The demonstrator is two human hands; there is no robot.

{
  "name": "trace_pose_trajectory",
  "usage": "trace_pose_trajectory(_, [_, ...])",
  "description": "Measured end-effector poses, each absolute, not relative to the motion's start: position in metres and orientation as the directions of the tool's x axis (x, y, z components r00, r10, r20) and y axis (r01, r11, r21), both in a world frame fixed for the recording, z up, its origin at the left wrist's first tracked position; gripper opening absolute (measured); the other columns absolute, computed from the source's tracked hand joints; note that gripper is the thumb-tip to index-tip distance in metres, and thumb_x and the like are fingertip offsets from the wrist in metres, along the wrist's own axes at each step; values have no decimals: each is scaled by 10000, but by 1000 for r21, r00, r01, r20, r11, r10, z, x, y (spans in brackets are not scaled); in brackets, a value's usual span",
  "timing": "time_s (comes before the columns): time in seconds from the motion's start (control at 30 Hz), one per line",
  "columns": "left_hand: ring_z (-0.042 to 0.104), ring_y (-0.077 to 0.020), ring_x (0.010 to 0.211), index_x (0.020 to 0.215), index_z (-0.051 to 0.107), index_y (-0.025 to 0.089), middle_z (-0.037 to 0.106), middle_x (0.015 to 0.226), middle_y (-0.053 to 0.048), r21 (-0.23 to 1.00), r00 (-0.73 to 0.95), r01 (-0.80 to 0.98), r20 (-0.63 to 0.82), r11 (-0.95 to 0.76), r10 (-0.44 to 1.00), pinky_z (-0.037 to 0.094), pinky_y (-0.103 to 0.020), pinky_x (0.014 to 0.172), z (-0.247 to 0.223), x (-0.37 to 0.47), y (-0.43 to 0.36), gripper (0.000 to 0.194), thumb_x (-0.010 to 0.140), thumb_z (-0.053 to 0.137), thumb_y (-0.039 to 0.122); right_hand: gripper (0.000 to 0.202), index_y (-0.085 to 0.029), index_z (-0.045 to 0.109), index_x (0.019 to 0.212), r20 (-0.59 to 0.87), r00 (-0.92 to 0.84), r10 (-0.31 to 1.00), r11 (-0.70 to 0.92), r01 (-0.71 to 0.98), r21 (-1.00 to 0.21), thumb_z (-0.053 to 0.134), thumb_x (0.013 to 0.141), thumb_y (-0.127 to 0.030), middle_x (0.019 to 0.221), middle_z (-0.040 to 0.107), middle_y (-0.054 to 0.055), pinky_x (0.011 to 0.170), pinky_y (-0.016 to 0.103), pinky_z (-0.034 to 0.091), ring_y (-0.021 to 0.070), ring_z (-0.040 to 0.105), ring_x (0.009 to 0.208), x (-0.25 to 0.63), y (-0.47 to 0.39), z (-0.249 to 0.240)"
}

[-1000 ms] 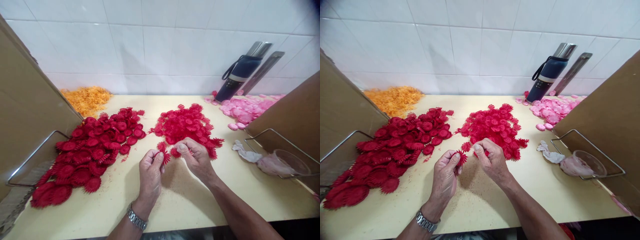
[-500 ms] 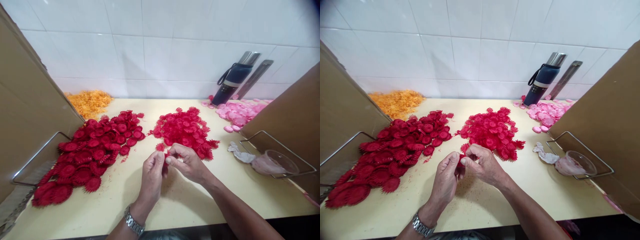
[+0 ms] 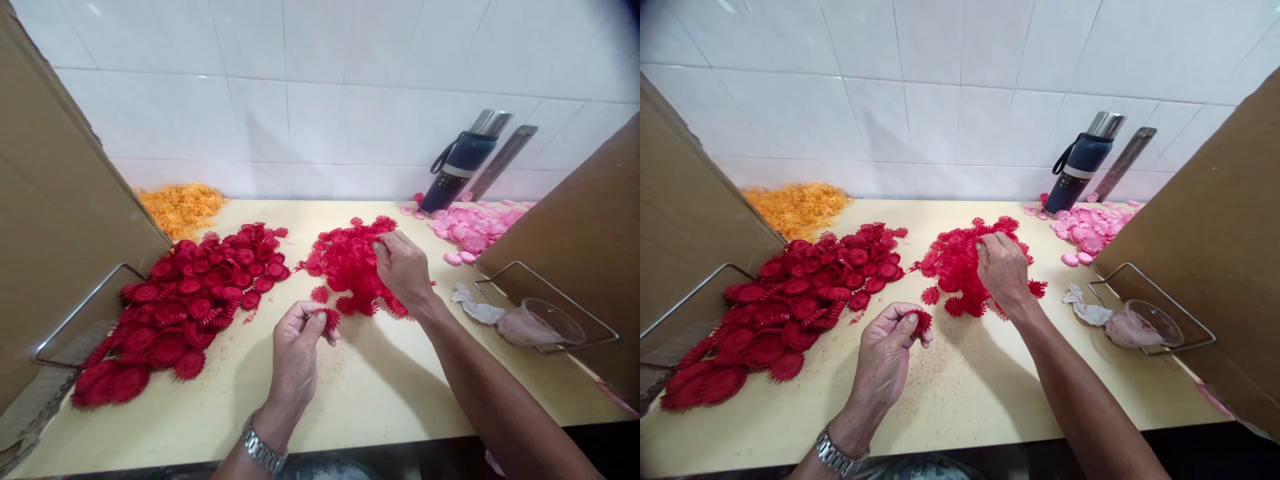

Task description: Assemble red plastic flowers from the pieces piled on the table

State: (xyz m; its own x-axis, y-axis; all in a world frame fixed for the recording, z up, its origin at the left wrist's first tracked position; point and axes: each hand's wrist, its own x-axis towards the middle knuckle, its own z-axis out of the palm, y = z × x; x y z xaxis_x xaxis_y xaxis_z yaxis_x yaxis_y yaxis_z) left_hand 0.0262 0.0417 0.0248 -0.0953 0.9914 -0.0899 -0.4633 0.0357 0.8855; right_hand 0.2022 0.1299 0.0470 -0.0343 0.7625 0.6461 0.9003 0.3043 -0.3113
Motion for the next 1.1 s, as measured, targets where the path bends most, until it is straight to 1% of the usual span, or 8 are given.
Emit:
trace_pose_trajectory(0.07, [509,-107,481,654,559,151,574,523,16,891,-114,-454,-82,22,990,385,-230,496,25,25,41,97,725,605,200,132,-149,599,816,592,-136,794,259,957,-128,468,807,-150,797,589,110,703,370,382,246,513,783,211,139,46])
trace_pose_trajectory(0.13, [477,-94,463,625,536,160,544,504,31,894,-147,-448,-76,2,986,367,-219,479,25,25,42,147,728,616,228,172,-138,623,918,552,-193,811,284,955,-85,502,801,-172,877,614,135,748,410,386,277,518,849,213,136,46])
trace_pose_trajectory(0.27, [423,-72,439,594,497,170,495,503,52,889,-164,-457,-66,-16,984,325,-197,438,25,28,44,247,726,645,317,171,-174,627,919,499,-237,833,489,738,-465,515,845,-280,873,635,75,728,347,434,203,557,799,195,101,50])
trace_pose_trajectory(0.37, [373,-57,415,555,470,168,435,481,67,892,-162,-452,-74,-7,984,277,-187,403,23,33,45,317,713,663,362,157,-176,593,794,301,-306,903,411,420,-809,555,824,-326,715,602,12,585,256,440,133,546,644,171,74,49])
trace_pose_trajectory(0.53, [311,-59,423,543,456,166,355,467,71,893,-85,-450,-79,32,993,250,-191,400,19,35,43,353,762,612,394,152,-179,509,706,164,-419,893,250,159,-955,597,788,-271,633,575,-22,553,236,438,117,561,592,153,62,43])
trace_pose_trajectory(0.73, [452,-91,489,588,540,153,500,525,28,896,-14,-444,-27,18,1000,351,-222,499,19,33,40,250,768,614,311,219,-175,496,634,262,-309,915,358,317,-878,485,840,-247,580,498,-13,540,249,380,117,472,555,156,61,40])
trace_pose_trajectory(0.93, [463,-95,474,584,527,163,526,510,34,869,-163,-495,-63,-26,985,351,-224,495,19,29,37,209,754,616,247,229,-202,413,642,431,106,896,343,450,-824,431,857,-280,540,390,-44,447,225,297,99,366,471,172,86,35])
trace_pose_trajectory(1.1, [521,-115,528,660,583,149,591,573,5,872,-100,-490,-73,15,992,386,-244,545,19,25,39,103,745,604,201,161,-175,520,678,652,-24,758,321,884,-341,439,817,-175,640,523,31,598,287,381,166,488,623,206,133,37])
